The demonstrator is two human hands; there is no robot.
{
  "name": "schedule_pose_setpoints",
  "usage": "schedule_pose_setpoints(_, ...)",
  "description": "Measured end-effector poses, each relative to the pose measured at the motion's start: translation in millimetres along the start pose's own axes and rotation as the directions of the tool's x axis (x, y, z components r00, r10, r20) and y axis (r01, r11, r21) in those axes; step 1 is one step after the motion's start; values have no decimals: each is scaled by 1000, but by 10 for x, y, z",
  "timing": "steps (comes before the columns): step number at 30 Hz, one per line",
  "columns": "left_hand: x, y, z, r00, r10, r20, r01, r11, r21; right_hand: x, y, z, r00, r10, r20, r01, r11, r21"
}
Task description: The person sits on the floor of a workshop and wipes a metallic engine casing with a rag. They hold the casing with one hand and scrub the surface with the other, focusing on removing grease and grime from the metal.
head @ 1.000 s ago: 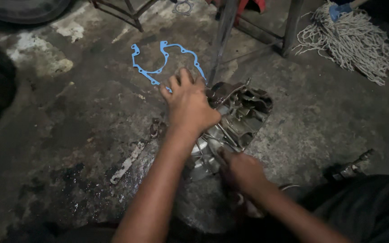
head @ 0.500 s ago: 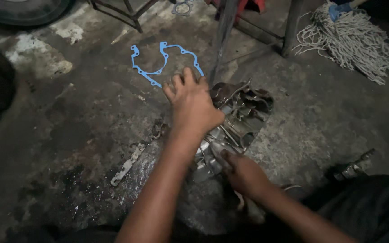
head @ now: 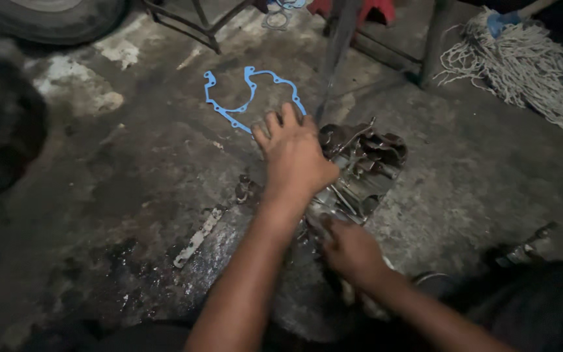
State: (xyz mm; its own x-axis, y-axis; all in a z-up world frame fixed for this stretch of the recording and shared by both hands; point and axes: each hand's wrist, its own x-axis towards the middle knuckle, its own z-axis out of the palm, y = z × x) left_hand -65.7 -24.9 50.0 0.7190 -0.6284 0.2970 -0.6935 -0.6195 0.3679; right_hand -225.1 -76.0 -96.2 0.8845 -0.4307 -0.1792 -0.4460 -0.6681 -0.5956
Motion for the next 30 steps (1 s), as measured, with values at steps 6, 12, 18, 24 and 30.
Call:
schedule_pose_setpoints(6,26,31,17,998,-8,56,7,1000,24,-94,-46,-84,978,188,-89,-158,950,268)
schedule_pose_setpoints(12,32,28,57,1000,18,13,-18,1000,-19,-74,4,-196,990,-20,-136,23,999,23)
schedule_pose_setpoints(18,45,66,34,996,-20,90,21,1000,-5,-96,59,-234,987,-138,-80,124,979,-161)
schedule_pose_setpoints(24,43,-62,52,991,-58,119,64,997,-45,-101,40,-345,998,-11,60,33,925,-377)
schedule_pose_setpoints(30,64,-106,134,992,-99,80,101,994,-27,113,16,-361,986,-150,-68,127,953,-274)
